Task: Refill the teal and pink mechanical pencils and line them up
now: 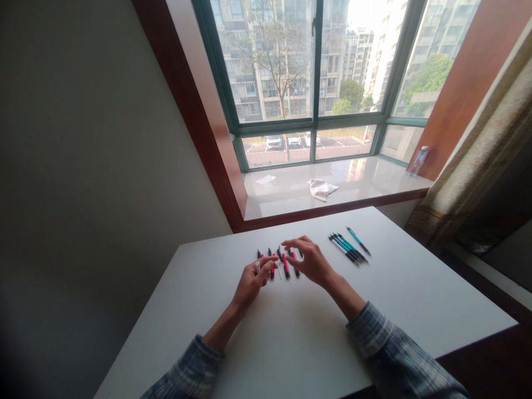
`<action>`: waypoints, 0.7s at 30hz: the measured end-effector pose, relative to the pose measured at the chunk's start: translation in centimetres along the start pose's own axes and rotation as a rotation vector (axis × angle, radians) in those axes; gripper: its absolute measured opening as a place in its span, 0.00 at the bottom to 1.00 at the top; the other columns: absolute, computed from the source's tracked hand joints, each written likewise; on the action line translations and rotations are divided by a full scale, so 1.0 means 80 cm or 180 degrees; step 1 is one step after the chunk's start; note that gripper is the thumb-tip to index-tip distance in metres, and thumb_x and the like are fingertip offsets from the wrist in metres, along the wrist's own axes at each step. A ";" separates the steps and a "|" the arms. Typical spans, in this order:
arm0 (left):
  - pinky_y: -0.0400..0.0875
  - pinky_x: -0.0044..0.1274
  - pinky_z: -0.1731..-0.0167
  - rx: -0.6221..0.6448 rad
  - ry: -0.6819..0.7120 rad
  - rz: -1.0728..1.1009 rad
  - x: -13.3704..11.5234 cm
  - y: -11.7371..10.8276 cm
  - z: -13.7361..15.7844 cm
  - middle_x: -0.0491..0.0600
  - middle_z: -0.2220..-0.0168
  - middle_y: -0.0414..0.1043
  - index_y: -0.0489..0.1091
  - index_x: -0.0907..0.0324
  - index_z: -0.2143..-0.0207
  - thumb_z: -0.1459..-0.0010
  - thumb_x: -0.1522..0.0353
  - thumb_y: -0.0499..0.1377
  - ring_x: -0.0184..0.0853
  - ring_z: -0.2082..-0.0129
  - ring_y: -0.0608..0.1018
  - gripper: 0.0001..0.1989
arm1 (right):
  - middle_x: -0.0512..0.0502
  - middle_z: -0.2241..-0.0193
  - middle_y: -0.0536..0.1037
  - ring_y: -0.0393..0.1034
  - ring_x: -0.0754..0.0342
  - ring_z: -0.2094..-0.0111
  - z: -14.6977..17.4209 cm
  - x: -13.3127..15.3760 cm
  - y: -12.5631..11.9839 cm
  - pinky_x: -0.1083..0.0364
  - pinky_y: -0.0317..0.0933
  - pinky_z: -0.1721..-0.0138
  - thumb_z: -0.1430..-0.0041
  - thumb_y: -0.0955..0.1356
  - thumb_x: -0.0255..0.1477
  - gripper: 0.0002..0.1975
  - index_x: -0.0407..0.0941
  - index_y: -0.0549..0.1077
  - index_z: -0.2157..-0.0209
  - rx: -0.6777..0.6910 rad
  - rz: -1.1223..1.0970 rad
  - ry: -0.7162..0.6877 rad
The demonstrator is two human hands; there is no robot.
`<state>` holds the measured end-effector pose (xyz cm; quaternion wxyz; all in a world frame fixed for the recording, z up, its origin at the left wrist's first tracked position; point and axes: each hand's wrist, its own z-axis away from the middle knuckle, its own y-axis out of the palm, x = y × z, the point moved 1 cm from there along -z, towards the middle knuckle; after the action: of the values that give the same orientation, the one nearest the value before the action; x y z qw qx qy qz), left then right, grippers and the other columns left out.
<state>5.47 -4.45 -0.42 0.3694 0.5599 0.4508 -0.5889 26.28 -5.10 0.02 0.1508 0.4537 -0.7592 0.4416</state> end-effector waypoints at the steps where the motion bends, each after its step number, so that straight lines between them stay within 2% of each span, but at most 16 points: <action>1: 0.58 0.21 0.75 -0.0038 -0.0011 0.0018 -0.002 -0.001 0.000 0.50 0.66 0.75 0.78 0.62 0.52 0.40 0.55 0.61 0.29 0.77 0.65 0.22 | 0.45 0.59 0.82 0.74 0.46 0.53 -0.001 -0.011 -0.004 0.44 0.70 0.50 0.39 0.73 0.25 0.20 0.51 0.75 0.46 0.0045 0.0135 0.0046; 6: 0.61 0.21 0.75 -0.0066 -0.0068 0.0041 -0.005 -0.001 0.001 0.48 0.69 0.72 0.78 0.63 0.50 0.41 0.55 0.62 0.29 0.76 0.66 0.23 | 0.46 0.59 0.83 0.72 0.45 0.52 -0.003 -0.055 -0.006 0.42 0.70 0.50 0.41 0.73 0.22 0.26 0.52 0.72 0.42 0.0377 0.0528 0.0139; 11: 0.63 0.21 0.73 -0.0057 -0.0067 0.0195 -0.003 -0.001 0.003 0.49 0.67 0.73 0.75 0.62 0.48 0.40 0.55 0.62 0.30 0.74 0.68 0.24 | 0.45 0.58 0.83 0.72 0.45 0.50 -0.006 -0.063 0.001 0.43 0.70 0.51 0.41 0.73 0.22 0.28 0.51 0.71 0.40 0.0405 0.0556 0.0171; 14: 0.64 0.22 0.72 -0.0068 -0.0072 0.0422 -0.002 -0.002 0.001 0.50 0.63 0.74 0.75 0.61 0.49 0.39 0.55 0.60 0.29 0.73 0.68 0.23 | 0.45 0.58 0.83 0.72 0.45 0.51 -0.007 -0.057 -0.002 0.44 0.70 0.51 0.40 0.72 0.24 0.24 0.50 0.74 0.43 0.0328 0.0442 0.0146; 16: 0.65 0.23 0.72 -0.0113 -0.0049 0.0603 0.000 -0.003 0.000 0.53 0.60 0.75 0.76 0.62 0.50 0.38 0.54 0.58 0.30 0.73 0.69 0.23 | 0.44 0.58 0.83 0.74 0.46 0.53 -0.005 -0.047 -0.004 0.44 0.70 0.51 0.38 0.71 0.26 0.18 0.50 0.76 0.47 0.0096 0.0314 0.0215; 19: 0.68 0.25 0.68 -0.0188 0.0030 0.0782 0.001 -0.003 -0.001 0.56 0.57 0.77 0.77 0.63 0.52 0.37 0.52 0.57 0.33 0.69 0.73 0.25 | 0.44 0.63 0.83 0.76 0.48 0.61 0.003 -0.020 0.007 0.46 0.71 0.57 0.36 0.71 0.32 0.08 0.48 0.79 0.57 -0.0207 -0.0063 0.0463; 21: 0.71 0.27 0.63 -0.0198 0.0066 0.0796 -0.001 -0.002 0.001 0.58 0.54 0.78 0.77 0.62 0.51 0.36 0.50 0.56 0.38 0.62 0.77 0.26 | 0.46 0.67 0.82 0.76 0.50 0.66 0.011 0.004 0.022 0.49 0.71 0.60 0.36 0.71 0.36 0.08 0.46 0.78 0.63 -0.0112 -0.0537 0.0570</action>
<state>5.31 -4.46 -0.33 0.4525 0.6061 0.3993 -0.5181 24.80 -5.62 -1.26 0.2625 0.4719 -0.7096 0.4527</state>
